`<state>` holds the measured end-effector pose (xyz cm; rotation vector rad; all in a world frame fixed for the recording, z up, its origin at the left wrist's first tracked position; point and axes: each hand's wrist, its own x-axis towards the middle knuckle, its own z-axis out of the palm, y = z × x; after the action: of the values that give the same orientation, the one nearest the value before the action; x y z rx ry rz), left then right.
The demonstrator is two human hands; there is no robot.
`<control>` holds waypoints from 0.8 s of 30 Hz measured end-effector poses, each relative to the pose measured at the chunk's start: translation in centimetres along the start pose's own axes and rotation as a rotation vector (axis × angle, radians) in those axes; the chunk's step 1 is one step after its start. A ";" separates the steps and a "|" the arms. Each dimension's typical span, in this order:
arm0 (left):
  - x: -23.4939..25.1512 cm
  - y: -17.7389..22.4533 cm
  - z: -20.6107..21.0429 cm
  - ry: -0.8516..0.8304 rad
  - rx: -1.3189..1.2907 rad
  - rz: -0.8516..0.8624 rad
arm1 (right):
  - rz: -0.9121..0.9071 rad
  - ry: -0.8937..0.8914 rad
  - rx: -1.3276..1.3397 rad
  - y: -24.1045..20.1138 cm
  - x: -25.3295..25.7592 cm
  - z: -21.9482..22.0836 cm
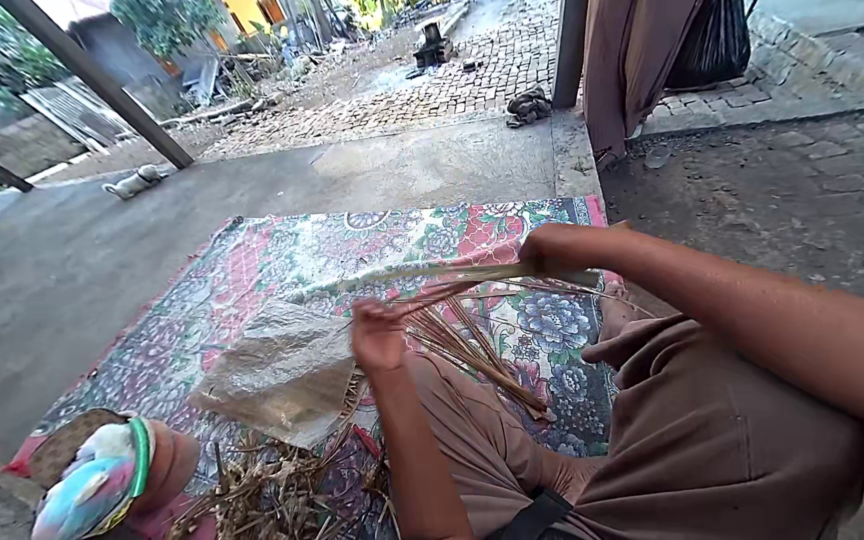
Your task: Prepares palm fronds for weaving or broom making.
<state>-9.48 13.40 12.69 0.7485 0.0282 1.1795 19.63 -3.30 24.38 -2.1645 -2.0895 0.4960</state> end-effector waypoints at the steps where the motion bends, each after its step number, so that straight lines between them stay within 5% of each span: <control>1: 0.4 2.3 -2.5 0.109 -0.088 0.182 | 0.117 -0.067 -0.084 0.9 -0.4 -0.5; 5: -0.6 10.1 -6.4 0.490 -0.036 0.574 | 0.429 -0.230 -0.046 3.3 -2.1 -1.8; 8: -1.2 8.1 -3.9 0.527 0.329 0.350 | 0.467 -0.165 0.438 3.8 -2.9 -1.0; 14: -1.4 -3.6 3.6 -0.048 0.855 -0.394 | 0.260 0.006 0.907 0.9 -2.6 -1.1; 17: -2.4 -6.8 7.6 -0.190 0.847 -0.463 | 0.144 0.023 0.961 0.2 -2.0 -0.8; 24: -3.1 -7.7 11.0 -0.217 0.730 -0.385 | 0.079 0.029 1.011 -1.6 -1.0 -0.1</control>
<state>-0.09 3.76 15.79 1.4366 0.4219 0.6982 18.12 -4.22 25.16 -1.5921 -1.2532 1.1848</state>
